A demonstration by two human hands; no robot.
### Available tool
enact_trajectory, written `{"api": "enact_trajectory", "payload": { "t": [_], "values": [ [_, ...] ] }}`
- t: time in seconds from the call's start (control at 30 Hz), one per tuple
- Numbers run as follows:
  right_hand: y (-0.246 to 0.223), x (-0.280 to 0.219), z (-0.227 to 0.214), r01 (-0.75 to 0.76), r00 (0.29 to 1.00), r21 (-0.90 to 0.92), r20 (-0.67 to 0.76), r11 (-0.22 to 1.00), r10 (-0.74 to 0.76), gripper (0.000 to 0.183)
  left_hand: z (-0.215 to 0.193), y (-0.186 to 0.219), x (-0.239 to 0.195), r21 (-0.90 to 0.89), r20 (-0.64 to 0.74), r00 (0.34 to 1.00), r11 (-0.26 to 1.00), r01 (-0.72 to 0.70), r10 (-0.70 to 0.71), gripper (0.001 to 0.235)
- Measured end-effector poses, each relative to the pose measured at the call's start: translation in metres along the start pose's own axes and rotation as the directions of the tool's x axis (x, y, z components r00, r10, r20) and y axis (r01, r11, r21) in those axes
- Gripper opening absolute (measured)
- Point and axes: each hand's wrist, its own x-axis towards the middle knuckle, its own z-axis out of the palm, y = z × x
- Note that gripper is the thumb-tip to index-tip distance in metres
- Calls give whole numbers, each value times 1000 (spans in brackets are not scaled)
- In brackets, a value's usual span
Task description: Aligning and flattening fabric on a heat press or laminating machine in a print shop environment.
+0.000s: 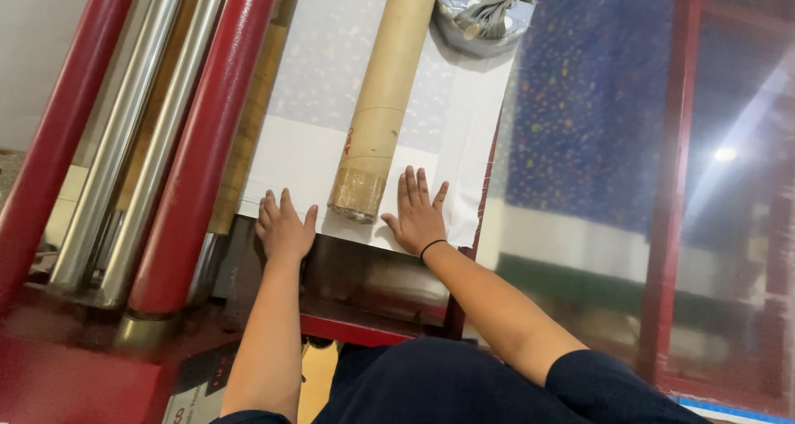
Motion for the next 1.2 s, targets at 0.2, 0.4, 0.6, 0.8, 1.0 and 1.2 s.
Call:
{"api": "enact_trajectory", "payload": {
  "t": [0.2, 0.4, 0.6, 0.8, 1.0, 1.2],
  "values": [
    [2, -1, 2, 9, 992, -139, -122, 990, -26, 88, -3, 8, -3, 52, 82, 996, 998, 40, -45, 108],
    [-3, -3, -34, -3, 994, 97, 109, 995, -8, 103, -12, 16, -6, 40, 131, 986, 994, 98, -103, 113],
    [0, -3, -30, 10, 993, 67, 115, 998, -18, 107, -9, 21, -7, -9, 113, 989, 995, 96, -94, 108],
    [2, -3, -30, 4, 991, 84, 131, 996, -15, 106, 24, 31, -17, -278, -143, 990, 959, -59, 20, 70],
    [5, -5, -16, 36, 998, 85, 43, 996, -40, 105, 17, 77, -52, -541, -329, 932, 777, -321, 155, 65],
    [7, -8, -16, 52, 999, 107, 7, 993, -53, 105, 7, 100, -65, -474, -410, 888, 783, -403, 209, 103]
  ]
}}
